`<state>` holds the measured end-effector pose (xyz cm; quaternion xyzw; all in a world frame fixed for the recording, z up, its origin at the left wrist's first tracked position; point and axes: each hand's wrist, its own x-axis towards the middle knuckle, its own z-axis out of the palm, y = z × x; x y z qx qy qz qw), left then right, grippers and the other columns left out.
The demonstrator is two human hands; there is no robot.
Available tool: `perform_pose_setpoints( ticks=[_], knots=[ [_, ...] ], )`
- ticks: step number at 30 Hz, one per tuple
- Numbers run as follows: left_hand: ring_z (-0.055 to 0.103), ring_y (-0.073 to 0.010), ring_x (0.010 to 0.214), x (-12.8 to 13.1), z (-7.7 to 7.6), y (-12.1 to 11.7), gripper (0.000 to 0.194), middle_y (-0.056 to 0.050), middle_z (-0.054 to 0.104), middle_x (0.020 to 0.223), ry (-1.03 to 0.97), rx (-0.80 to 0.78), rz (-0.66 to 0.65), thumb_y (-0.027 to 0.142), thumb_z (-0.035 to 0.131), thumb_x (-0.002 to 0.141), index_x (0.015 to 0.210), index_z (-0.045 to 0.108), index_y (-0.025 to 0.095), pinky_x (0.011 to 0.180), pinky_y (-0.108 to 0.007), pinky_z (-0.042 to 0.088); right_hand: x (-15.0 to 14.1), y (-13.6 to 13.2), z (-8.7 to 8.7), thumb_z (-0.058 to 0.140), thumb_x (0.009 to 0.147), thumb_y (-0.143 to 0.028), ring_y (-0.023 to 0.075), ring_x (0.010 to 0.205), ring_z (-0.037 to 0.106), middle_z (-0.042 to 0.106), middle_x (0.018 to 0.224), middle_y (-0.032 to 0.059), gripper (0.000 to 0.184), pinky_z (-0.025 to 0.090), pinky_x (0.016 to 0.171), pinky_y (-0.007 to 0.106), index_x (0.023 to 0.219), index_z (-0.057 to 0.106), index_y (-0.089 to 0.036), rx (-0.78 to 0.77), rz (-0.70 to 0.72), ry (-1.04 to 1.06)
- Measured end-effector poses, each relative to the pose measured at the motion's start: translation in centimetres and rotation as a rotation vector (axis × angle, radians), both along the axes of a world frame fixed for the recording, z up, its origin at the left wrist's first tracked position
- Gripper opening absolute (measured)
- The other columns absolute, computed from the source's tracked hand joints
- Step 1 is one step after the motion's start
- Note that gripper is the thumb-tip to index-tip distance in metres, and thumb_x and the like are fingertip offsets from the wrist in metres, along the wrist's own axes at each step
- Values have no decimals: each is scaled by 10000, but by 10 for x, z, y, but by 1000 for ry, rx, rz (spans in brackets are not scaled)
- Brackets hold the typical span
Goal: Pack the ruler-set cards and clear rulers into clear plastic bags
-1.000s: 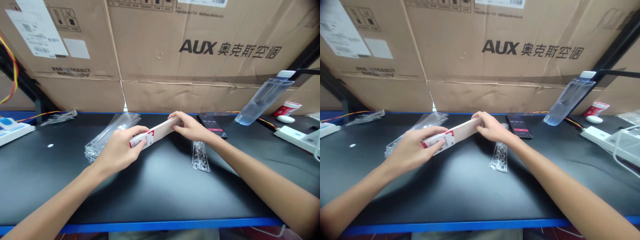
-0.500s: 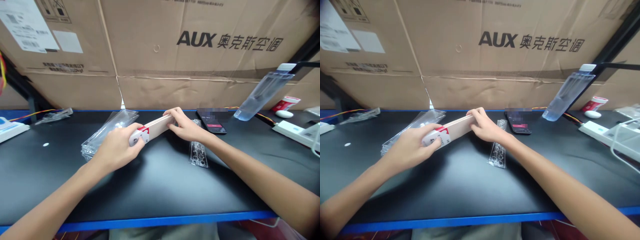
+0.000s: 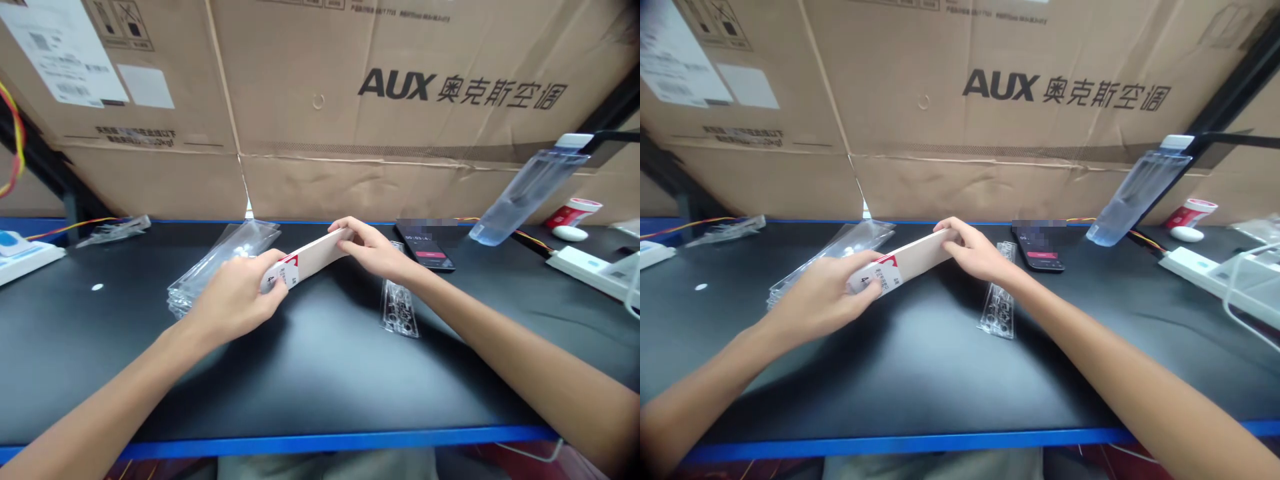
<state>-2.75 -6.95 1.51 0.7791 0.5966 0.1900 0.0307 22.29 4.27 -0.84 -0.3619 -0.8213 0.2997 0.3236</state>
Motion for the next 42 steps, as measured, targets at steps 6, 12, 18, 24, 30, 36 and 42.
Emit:
perform_pose_setpoints(
  ticks=[6, 12, 18, 24, 30, 36, 42],
  knots=[
    [584, -204, 609, 1, 4, -1, 231, 2, 676, 751, 51, -36, -6, 362, 510, 859, 1018, 636, 252, 539, -281, 341, -3, -1, -4, 472, 844, -163, 200, 901, 549, 602, 1103, 16, 350, 453, 835, 335, 1171, 553, -260, -24, 24, 2],
    [591, -207, 599, 0, 6, -2, 237, -2, 682, 752, 51, -43, -36, 340, 490, 868, 1044, 624, 253, 543, -281, 358, -5, -6, -6, 493, 828, -177, 232, 1006, 567, 585, 1192, 49, 569, 478, 920, 375, 1387, 479, -286, -36, 27, 7],
    [602, -217, 627, -5, 8, -2, 281, -4, 682, 776, 59, -99, -74, 368, 466, 908, 1129, 607, 265, 547, -288, 359, -2, 0, -9, 505, 842, -175, 244, 1046, 604, 610, 1141, 56, 789, 472, 997, 426, 1579, 257, -307, -134, -48, 124],
    [603, -216, 646, -11, 8, -3, 291, 3, 681, 791, 78, -103, -123, 352, 463, 924, 1172, 592, 274, 567, -290, 357, -1, 11, -14, 540, 818, -211, 238, 1023, 626, 682, 1065, 56, 481, 485, 991, 440, 1298, 571, -234, -264, -90, 211],
    [611, -202, 669, -14, 6, -2, 331, 5, 702, 838, 50, -82, -162, 311, 457, 929, 1231, 590, 283, 590, -280, 381, -4, 13, -13, 520, 818, -225, 225, 950, 653, 706, 926, 43, 164, 523, 903, 372, 923, 643, -202, -287, -58, 236],
    [632, -192, 651, -14, 7, -2, 359, 1, 722, 838, -33, -105, -175, 317, 487, 905, 1237, 614, 273, 575, -264, 418, -3, 11, -16, 502, 872, -266, 227, 937, 613, 684, 952, 26, 108, 493, 874, 380, 887, 599, -221, -208, -123, 120],
    [671, -188, 637, -13, 8, -1, 369, 1, 743, 865, -140, -212, -143, 370, 517, 918, 1261, 600, 261, 545, -251, 470, -1, 7, -11, 449, 927, -280, 227, 846, 578, 645, 905, 19, 125, 473, 754, 364, 832, 523, -247, -78, -197, -58]
  ],
)
